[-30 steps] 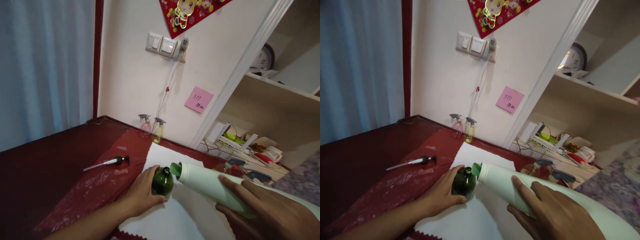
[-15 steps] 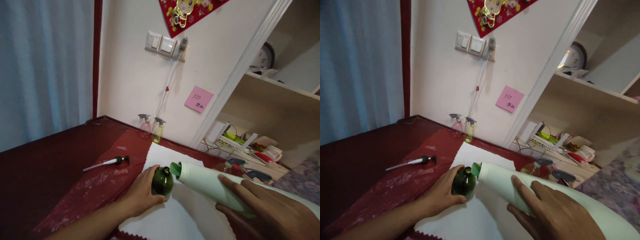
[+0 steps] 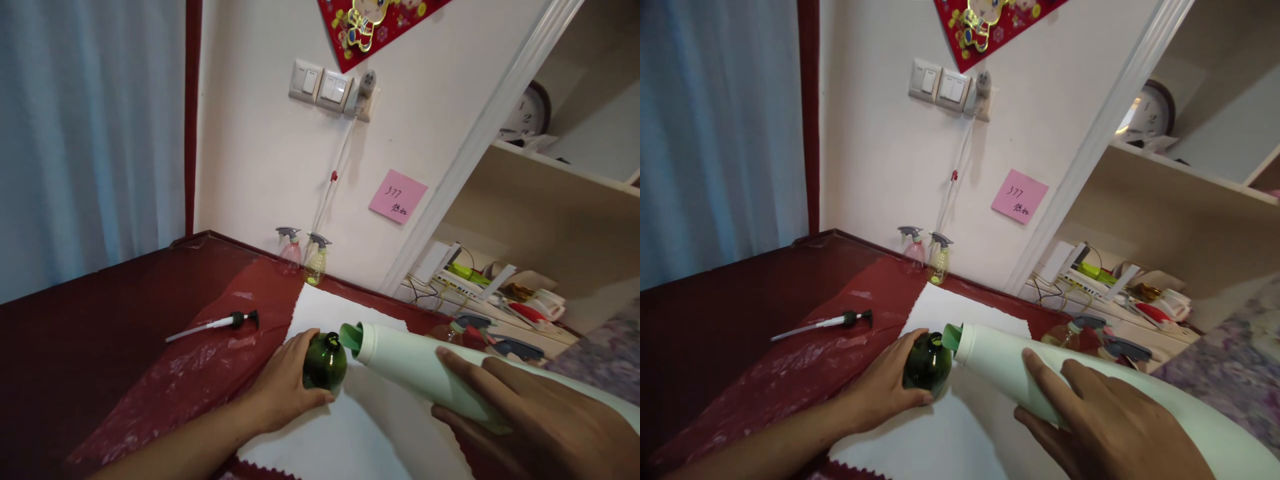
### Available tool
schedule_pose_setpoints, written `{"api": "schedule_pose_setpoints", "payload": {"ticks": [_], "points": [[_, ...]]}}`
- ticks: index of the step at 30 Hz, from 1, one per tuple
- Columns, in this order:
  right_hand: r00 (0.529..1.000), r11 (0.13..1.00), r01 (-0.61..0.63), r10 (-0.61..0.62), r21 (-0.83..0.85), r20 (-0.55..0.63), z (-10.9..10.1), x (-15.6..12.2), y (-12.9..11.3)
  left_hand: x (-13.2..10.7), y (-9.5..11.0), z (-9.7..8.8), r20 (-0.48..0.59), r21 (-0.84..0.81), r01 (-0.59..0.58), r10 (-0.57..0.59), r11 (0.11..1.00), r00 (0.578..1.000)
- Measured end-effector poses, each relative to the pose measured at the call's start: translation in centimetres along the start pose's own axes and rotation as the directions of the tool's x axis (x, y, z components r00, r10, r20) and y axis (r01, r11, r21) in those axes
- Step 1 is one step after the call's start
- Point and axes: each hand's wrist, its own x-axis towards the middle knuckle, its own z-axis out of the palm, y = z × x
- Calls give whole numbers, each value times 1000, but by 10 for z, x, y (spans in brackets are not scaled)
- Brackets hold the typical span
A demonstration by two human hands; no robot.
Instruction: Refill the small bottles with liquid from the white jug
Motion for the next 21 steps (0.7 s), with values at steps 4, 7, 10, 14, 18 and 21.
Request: {"api": "schedule_pose_setpoints", "payload": {"ticks": [4,7,10,14,18,21], "points": [[1000,1000,1,-1,-2,-5,-1,4,-1,0,-2,0,4,-1,-7,7,1000,1000],[1000,1000,9,-9,11,-14,-2,6,-2,0,-2,0,3,1,-3,3,1000,1000],[1000,1000,5,-5,9,-13,-1,4,-2,0,-2,0,2,8,-5,5,1000,1000],[1000,1000,-7,7,-1,1,0,1,-1,0,-2,0,10,11,-8,8,1000,1000],[1000,1000,10,-10,-25,5,-1,2,-1,1,-2,0,10,12,-12,12,1000,1000],[1000,999,22,-22,-30,-6,-3,3,-1,1,-3,1,0,15,-12,12,1000,1000]]}}
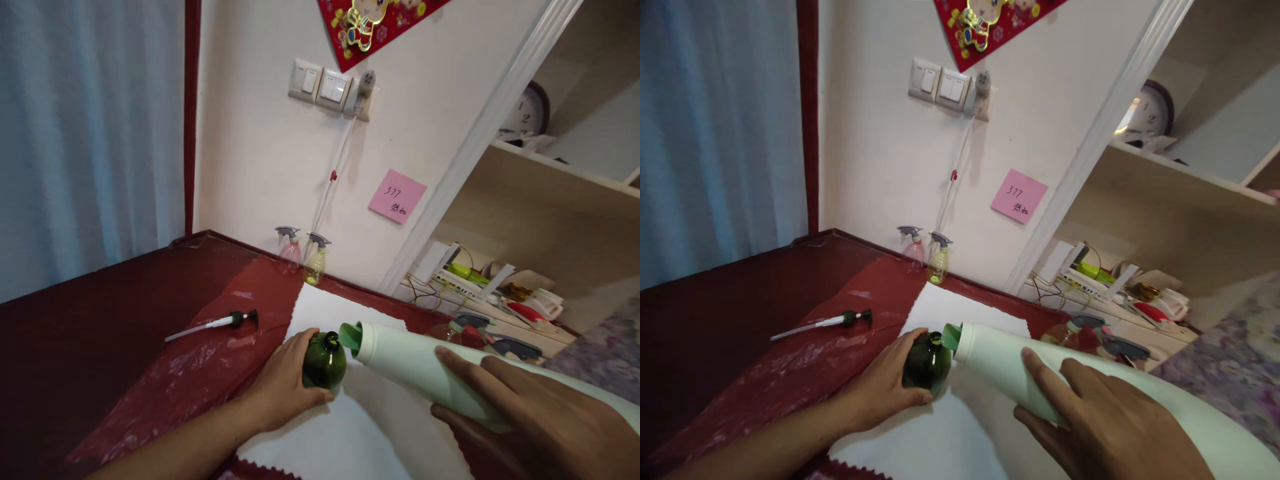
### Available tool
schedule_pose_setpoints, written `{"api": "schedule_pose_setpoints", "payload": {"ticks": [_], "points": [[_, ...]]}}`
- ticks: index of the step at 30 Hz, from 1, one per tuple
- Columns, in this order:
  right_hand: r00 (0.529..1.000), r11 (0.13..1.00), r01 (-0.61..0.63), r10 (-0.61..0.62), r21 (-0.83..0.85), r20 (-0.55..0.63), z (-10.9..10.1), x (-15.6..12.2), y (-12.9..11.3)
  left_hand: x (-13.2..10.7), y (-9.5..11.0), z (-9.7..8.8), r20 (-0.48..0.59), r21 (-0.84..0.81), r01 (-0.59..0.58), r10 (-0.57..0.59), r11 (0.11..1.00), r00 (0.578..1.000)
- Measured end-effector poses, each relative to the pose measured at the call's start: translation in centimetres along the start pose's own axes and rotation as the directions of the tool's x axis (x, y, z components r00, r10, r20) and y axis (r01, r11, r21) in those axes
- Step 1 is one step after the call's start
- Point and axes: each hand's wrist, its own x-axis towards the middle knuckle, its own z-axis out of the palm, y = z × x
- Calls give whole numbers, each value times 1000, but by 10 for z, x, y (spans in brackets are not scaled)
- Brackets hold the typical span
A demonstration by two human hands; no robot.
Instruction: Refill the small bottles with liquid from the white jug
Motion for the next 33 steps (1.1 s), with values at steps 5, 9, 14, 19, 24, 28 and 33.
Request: {"api": "schedule_pose_setpoints", "payload": {"ticks": [5,9,14,19,24,28,33], "points": [[1000,1000,-12,11,14,19,1,0,0,-1,-2,1,-7,6,9,-9,1000,1000],[1000,999,-18,18,35,7,1,0,0,0,-1,1,-1,-7,10,-10,1000,1000],[1000,1000,-3,3,-10,19,-1,1,0,1,-1,1,0,-13,9,-9,1000,1000],[1000,1000,-4,4,14,21,2,-1,1,0,-1,1,-4,-8,13,-13,1000,1000],[999,998,-39,39,53,15,5,-4,0,0,0,1,-2,-8,15,-15,1000,1000],[1000,999,-20,19,33,17,5,-6,1,1,0,1,-3,-5,11,-11,1000,1000],[999,999,-33,32,39,35,5,-6,2,-1,0,1,-1,-5,14,-14,1000,1000]]}}
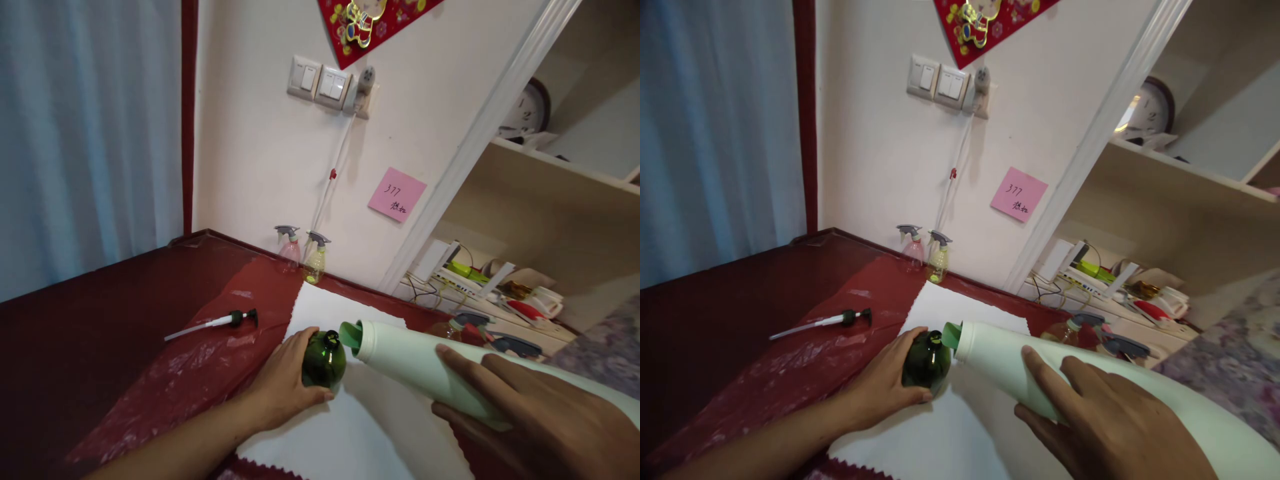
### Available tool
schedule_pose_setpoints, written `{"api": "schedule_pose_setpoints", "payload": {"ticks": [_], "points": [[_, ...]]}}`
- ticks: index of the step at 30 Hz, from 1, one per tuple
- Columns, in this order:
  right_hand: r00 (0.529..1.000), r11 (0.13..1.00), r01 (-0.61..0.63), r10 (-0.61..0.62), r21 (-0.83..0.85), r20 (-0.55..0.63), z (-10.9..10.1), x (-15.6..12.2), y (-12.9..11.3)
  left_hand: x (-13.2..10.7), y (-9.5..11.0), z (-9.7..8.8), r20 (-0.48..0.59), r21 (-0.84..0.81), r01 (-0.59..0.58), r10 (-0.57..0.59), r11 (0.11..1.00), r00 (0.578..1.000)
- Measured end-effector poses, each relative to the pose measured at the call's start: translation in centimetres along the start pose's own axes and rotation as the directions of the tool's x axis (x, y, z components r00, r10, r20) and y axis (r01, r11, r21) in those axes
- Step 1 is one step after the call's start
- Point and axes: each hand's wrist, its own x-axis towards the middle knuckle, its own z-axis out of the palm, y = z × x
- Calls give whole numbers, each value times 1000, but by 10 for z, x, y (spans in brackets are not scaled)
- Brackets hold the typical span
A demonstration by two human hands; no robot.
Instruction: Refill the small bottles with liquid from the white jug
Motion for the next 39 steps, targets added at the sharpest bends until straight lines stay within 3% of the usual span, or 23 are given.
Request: {"api": "schedule_pose_setpoints", "payload": {"ticks": [11,39], "points": [[998,998,-50,49,37,26,1,-11,0,1,2,-1,-7,-21,-2,2,1000,1000],[999,999,-34,34,0,37,3,-10,0,1,-2,1,-17,-11,-15,15,1000,1000]]}}
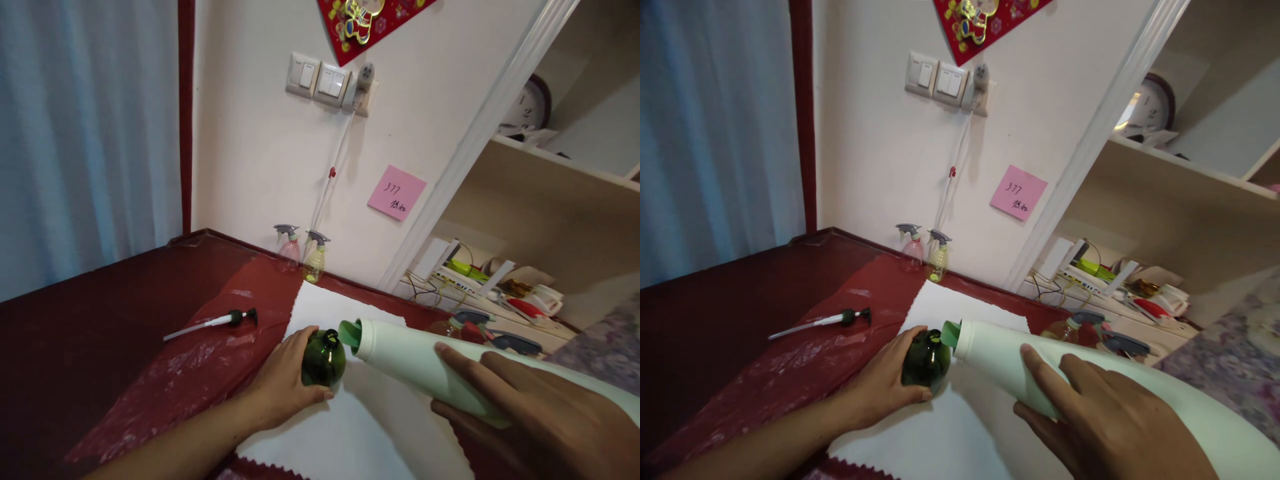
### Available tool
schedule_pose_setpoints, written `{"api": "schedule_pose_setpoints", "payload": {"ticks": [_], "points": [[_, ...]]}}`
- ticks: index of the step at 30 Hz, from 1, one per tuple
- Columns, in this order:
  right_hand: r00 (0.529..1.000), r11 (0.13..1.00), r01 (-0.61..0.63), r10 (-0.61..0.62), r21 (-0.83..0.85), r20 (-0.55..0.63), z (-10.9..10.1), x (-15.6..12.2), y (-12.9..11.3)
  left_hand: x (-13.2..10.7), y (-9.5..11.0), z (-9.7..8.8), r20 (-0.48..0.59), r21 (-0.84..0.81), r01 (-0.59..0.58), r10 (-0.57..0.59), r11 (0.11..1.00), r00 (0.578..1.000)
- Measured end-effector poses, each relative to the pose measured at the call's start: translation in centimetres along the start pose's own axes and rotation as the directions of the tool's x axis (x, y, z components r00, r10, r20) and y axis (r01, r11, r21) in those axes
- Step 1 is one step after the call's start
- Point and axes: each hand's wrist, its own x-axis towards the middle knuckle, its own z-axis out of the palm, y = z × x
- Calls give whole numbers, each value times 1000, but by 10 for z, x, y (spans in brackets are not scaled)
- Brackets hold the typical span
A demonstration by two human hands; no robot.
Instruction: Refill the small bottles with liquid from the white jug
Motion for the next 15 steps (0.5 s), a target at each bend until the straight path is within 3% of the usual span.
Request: {"api": "schedule_pose_setpoints", "payload": {"ticks": [7,15], "points": [[999,999,42,-42,-27,-10,-4,6,-1,0,4,-2,9,-1,23,-23,1000,1000],[1000,1000,11,-11,11,-2,-5,5,-1,-1,1,-1,-6,-4,-8,8,1000,1000]]}}
